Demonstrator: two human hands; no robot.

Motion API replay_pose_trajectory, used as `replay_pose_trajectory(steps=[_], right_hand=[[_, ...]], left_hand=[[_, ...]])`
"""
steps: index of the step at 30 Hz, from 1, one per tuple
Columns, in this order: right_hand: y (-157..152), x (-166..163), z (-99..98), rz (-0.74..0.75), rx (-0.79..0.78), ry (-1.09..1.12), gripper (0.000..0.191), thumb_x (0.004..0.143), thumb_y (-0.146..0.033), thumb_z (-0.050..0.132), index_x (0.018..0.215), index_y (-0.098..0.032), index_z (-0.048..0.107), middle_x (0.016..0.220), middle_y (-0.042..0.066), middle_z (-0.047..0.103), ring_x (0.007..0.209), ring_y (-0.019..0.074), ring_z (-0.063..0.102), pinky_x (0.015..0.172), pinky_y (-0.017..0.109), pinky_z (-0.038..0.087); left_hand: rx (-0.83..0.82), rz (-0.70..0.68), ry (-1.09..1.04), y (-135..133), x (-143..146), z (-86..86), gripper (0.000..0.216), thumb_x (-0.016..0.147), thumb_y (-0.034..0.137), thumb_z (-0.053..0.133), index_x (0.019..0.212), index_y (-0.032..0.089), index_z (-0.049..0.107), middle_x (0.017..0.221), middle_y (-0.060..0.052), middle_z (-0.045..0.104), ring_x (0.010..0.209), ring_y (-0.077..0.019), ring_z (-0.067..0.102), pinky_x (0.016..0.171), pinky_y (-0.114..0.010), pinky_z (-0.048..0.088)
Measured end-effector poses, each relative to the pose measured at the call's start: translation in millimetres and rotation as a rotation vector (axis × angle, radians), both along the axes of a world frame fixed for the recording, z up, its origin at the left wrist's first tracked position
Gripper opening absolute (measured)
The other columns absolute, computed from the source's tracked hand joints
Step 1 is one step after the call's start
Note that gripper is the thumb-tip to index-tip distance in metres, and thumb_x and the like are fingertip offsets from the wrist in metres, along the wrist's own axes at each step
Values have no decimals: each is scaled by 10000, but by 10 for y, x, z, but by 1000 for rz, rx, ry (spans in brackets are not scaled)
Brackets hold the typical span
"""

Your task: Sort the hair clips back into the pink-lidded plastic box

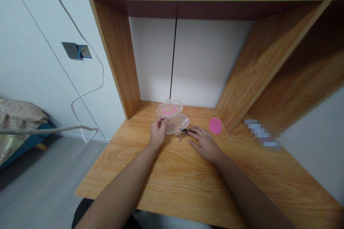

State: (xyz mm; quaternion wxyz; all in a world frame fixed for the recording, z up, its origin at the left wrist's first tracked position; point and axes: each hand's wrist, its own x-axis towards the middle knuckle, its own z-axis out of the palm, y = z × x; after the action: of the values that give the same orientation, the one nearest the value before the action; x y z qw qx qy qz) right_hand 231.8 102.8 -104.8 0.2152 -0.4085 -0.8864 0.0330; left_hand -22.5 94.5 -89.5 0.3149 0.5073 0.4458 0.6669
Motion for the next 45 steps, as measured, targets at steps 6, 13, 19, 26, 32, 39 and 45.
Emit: replay_pose_trajectory(steps=[6,13,19,26,32,39,45], right_hand=[[-32,-8,114,112,-11,74,381,970,-306,526,1333,-301,641,1372,76,633,1351,302,485,1127,560,393],[-191,-171,276,359,-115,-36,340,980,-315,530,1291,-324,666,1408,27,623,1391,280,467,1177,576,322],[-190,-205,247,292,-130,-66,399,984,-435,535,1358,-322,616,1466,60,570,1420,304,437,1199,613,265],[-21,-26,86,109,-78,-73,450,992,-463,500,1390,-271,584,1502,109,518,1450,312,391,1202,605,272],[76,109,1,12,-107,-80,504,988,-420,498,1458,-239,507,1543,130,464,1462,328,371,1184,613,290],[43,44,91,60,-63,8,651,865,-104,495,1489,-287,471,1546,87,464,1453,283,389,1198,560,291],[104,98,-3,-13,-29,4,516,943,-195,474,1453,-253,518,1494,108,522,1434,299,418,1193,588,306]], left_hand=[[19,12,22,24,-3,-7,245,881,366,572,893,160,702,828,-39,719,754,-170,641,728,-256,480],[8,31,49,18,-16,2,256,882,374,565,893,158,701,807,-39,714,748,-176,639,717,-256,476],[3,0,36,16,-11,-14,279,883,405,577,916,160,706,816,-41,715,736,-175,634,701,-254,477],[-23,-98,62,45,-8,-71,283,864,412,588,857,159,714,754,-41,699,676,-169,611,655,-254,459],[-59,-182,223,16,-3,-79,258,846,313,536,727,157,704,673,-24,663,641,-167,579,614,-247,418],[-75,-244,389,-23,9,-84,235,809,275,555,702,168,734,623,-8,641,606,-168,561,584,-244,392],[-73,-153,341,32,7,-120,240,804,232,509,714,173,723,661,-19,677,652,-184,605,600,-251,418]])
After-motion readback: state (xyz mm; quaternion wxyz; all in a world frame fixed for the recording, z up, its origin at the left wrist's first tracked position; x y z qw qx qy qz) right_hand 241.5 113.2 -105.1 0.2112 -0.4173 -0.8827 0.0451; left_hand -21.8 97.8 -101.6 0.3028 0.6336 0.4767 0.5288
